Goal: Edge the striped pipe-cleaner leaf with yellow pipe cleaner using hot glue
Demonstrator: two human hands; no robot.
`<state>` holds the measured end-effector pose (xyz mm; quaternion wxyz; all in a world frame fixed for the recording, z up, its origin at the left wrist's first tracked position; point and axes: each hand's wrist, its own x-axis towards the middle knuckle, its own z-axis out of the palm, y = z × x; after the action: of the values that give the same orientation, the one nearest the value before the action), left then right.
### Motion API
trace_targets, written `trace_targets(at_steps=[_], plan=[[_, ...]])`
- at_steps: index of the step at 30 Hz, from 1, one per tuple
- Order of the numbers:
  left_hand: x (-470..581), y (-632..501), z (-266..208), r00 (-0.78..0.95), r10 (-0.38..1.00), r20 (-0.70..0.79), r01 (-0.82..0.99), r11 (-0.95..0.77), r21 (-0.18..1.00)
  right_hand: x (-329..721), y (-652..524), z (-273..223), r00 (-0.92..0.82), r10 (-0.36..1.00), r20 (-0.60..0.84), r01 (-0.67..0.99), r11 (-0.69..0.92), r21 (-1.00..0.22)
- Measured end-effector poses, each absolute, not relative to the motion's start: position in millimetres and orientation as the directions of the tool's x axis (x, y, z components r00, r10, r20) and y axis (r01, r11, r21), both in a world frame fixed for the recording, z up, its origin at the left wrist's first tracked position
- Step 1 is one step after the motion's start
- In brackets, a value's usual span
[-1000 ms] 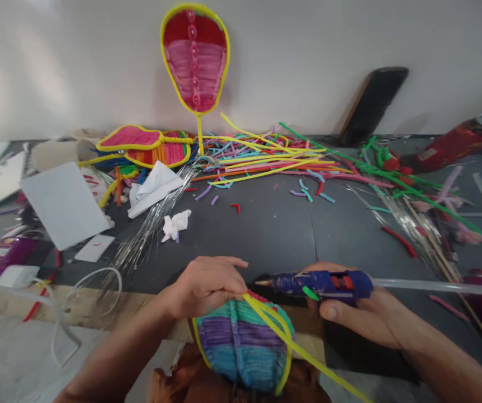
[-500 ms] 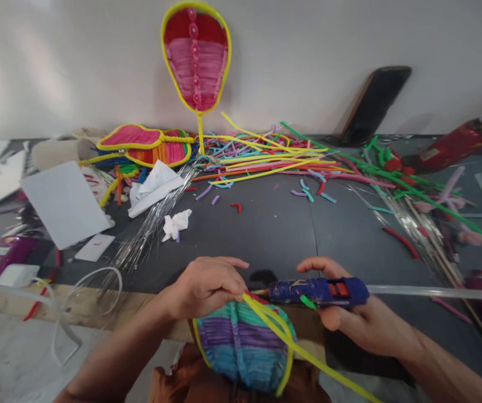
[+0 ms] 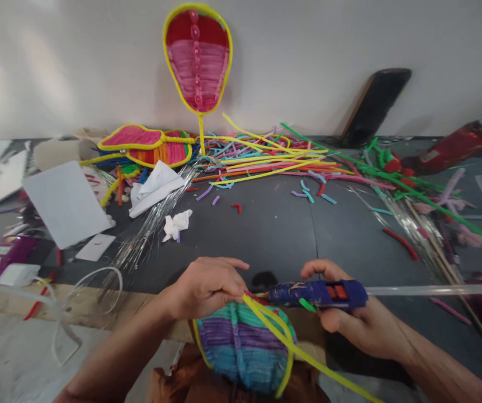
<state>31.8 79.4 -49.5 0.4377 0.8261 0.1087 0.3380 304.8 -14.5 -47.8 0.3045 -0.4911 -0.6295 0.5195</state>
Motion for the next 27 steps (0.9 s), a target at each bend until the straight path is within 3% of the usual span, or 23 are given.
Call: trace_targets(at_steps=[8, 18, 27], plan=[[31.9, 78.5, -48.7, 0.748, 0.479, 0.459, -0.102, -0.6, 0.794, 307.6, -11.8, -41.2, -0.332, 0.931, -0.155, 0.341, -0.035, -0.94], [31.8, 79.2, -48.1, 0.76, 0.465, 0.455, -0.11, -0.597, 0.795, 312.7, 1.8, -18.9, -0.449, 0.873, -0.192, 0.403, 0.005, -0.915], [32.9, 79.3, -46.0, 0.75, 0.47, 0.466, -0.096, -0.62, 0.779, 313.4, 3.2, -6.7, -0.369, 0.917, -0.148, 0.408, 0.017, -0.913]])
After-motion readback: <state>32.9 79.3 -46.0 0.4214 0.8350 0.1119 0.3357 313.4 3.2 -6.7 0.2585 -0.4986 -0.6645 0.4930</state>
